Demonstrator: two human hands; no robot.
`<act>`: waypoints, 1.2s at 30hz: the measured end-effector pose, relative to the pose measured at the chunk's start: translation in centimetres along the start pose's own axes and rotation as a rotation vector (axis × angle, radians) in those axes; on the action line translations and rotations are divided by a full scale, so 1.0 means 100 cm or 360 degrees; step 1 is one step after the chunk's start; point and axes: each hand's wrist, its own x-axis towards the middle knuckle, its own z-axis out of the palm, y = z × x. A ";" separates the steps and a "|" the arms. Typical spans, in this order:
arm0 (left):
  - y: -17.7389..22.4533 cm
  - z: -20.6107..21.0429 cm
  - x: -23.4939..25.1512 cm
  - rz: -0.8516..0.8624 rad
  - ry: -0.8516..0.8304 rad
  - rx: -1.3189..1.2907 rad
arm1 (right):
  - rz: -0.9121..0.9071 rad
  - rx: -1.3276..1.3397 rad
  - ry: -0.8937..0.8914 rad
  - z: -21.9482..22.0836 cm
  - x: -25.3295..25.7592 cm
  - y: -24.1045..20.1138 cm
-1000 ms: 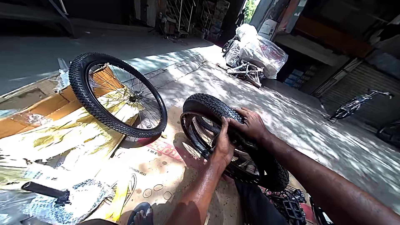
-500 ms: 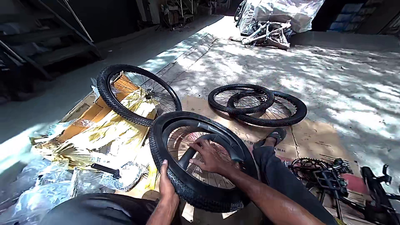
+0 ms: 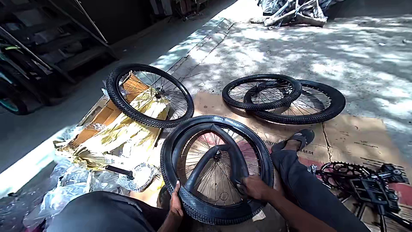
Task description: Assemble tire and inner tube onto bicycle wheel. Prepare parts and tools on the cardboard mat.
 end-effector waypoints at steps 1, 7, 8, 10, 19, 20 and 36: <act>-0.001 0.006 0.001 -0.0011 -0.0021 -0.0035 | -0.0137 0.0290 0.0009 0.007 -0.005 -0.025; -0.030 0.019 0.015 -0.0114 0.0005 -0.0208 | -0.0496 0.1540 0.0297 0.034 0.011 -0.091; -0.029 0.018 0.019 -0.0135 0.0029 -0.0191 | -0.0463 0.1480 0.0419 0.031 0.021 -0.078; -0.025 0.013 0.032 -0.0169 0.0028 -0.0197 | -0.0268 0.1004 0.0723 0.018 0.040 -0.045; -0.025 0.001 0.075 -0.0255 0.0187 -0.0108 | 0.1338 0.1160 0.1283 0.027 0.008 0.132; -0.023 0.005 0.074 -0.0247 0.0310 0.0014 | 0.1404 0.1303 0.1298 0.029 0.007 0.132; -0.014 0.023 0.110 -0.0041 0.0647 0.1292 | 0.1412 0.0387 0.1313 -0.016 0.041 0.140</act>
